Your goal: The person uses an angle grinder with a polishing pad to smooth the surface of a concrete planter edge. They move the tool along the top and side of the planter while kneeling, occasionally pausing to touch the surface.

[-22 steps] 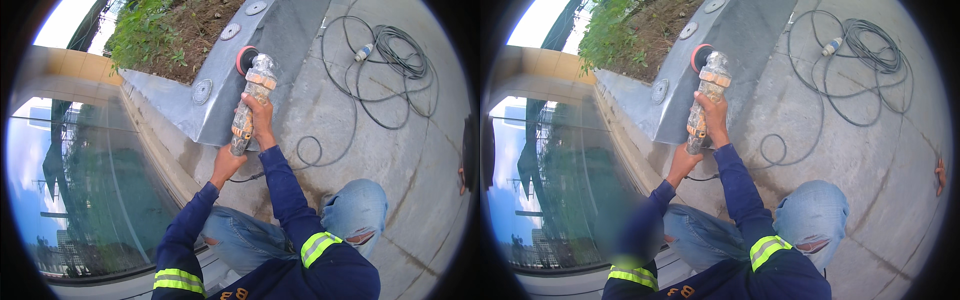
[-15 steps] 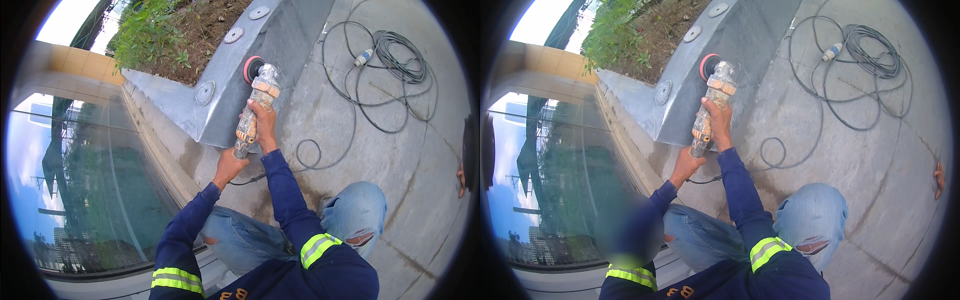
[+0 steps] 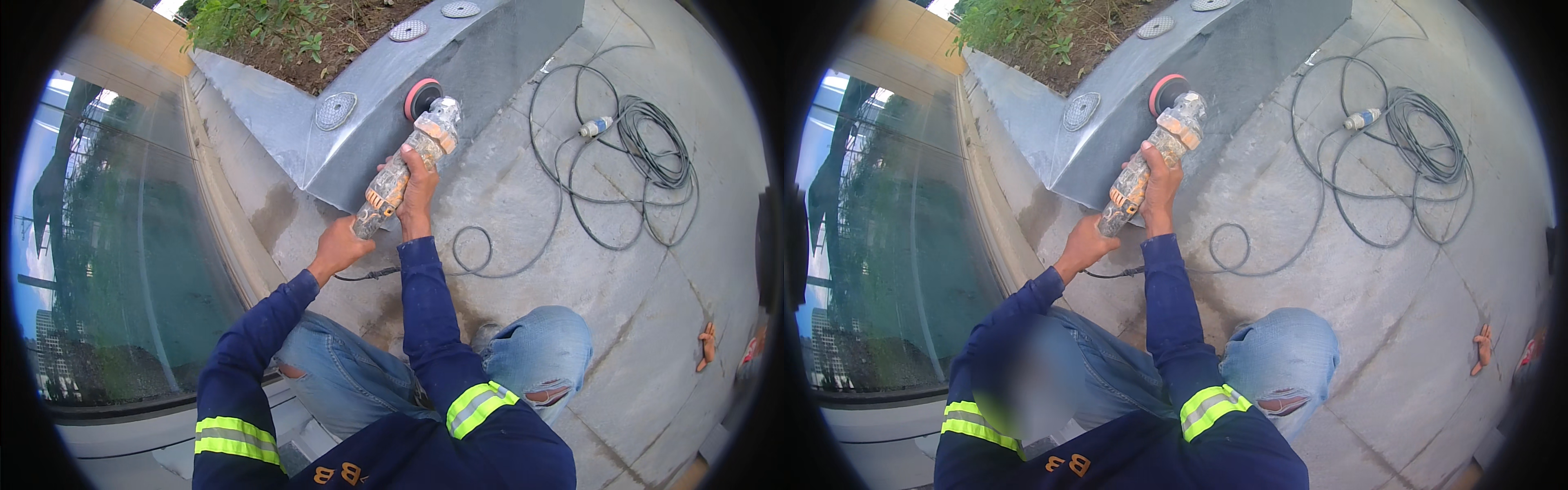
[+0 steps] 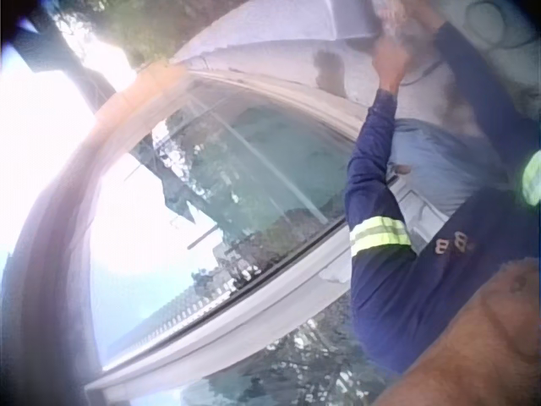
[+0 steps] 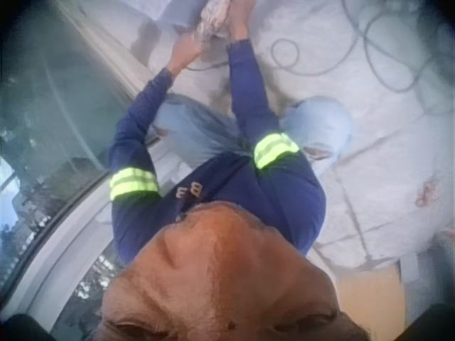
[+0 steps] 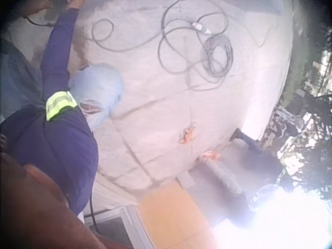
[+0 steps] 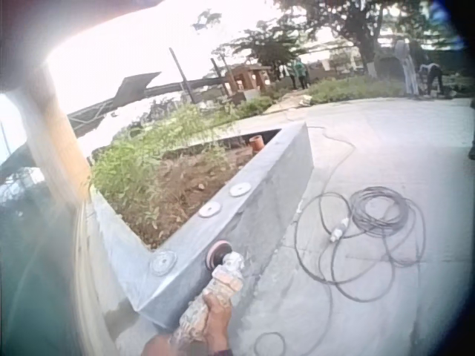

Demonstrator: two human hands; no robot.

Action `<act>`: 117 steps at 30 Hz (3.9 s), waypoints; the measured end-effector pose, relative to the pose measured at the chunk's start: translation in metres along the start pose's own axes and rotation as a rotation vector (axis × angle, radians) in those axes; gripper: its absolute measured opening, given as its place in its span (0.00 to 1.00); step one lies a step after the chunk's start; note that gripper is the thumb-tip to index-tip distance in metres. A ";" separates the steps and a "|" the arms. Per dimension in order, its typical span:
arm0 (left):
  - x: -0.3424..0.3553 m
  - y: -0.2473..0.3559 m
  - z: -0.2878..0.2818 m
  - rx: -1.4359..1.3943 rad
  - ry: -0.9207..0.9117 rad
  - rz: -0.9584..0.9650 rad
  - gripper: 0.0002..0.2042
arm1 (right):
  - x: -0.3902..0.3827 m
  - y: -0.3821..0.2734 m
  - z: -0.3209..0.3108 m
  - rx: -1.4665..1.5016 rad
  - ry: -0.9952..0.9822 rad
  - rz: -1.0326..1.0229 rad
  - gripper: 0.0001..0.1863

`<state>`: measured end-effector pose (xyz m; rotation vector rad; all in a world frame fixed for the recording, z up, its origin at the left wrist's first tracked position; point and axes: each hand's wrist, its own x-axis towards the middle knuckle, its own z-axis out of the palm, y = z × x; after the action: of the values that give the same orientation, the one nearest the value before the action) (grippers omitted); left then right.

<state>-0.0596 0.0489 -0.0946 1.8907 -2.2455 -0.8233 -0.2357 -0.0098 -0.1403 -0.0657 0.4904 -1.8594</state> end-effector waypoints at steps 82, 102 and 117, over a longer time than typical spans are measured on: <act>-0.021 -0.003 0.006 -0.319 0.085 0.094 0.12 | -0.072 0.000 0.031 -0.117 0.048 0.027 0.32; -0.027 -0.012 0.007 -0.230 0.106 0.043 0.12 | -0.080 0.003 0.031 -0.100 0.039 0.012 0.30; -0.028 -0.003 -0.002 -0.152 0.040 -0.013 0.16 | -0.075 0.009 0.021 -0.083 0.065 0.053 0.34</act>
<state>-0.0502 0.0743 -0.0869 1.8388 -2.0855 -0.9210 -0.1955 0.0505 -0.1102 -0.0472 0.6087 -1.7931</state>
